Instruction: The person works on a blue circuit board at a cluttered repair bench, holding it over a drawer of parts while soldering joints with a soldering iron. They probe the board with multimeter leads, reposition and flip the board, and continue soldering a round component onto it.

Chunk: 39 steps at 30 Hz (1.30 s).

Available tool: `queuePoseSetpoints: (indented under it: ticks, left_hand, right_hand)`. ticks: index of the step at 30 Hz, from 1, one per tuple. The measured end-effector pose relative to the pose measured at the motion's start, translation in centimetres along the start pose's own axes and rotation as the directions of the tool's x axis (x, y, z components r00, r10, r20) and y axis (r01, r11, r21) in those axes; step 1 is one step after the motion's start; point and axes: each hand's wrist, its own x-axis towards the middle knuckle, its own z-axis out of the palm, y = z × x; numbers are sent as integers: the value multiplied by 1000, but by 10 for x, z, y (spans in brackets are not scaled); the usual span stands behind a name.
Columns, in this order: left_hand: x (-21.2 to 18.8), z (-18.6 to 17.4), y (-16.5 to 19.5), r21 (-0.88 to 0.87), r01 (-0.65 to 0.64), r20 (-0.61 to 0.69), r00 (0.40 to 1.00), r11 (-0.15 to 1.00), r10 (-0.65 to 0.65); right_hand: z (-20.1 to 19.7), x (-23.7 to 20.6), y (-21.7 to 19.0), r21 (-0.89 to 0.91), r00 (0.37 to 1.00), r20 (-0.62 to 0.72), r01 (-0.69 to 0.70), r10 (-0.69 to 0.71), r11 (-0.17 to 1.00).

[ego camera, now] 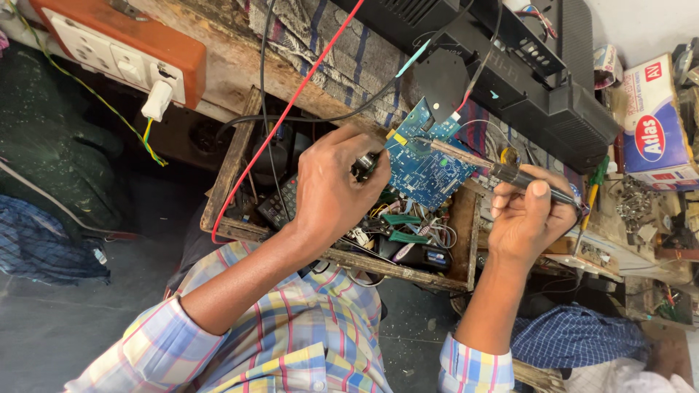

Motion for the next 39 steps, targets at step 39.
queuePoseSetpoints:
  ticks: [39]
  left_hand:
    - [-1, 4, -6, 15, 27, 30, 999, 1000, -27]
  right_hand:
    - [7, -4, 0, -58, 999, -27, 22, -24, 998]
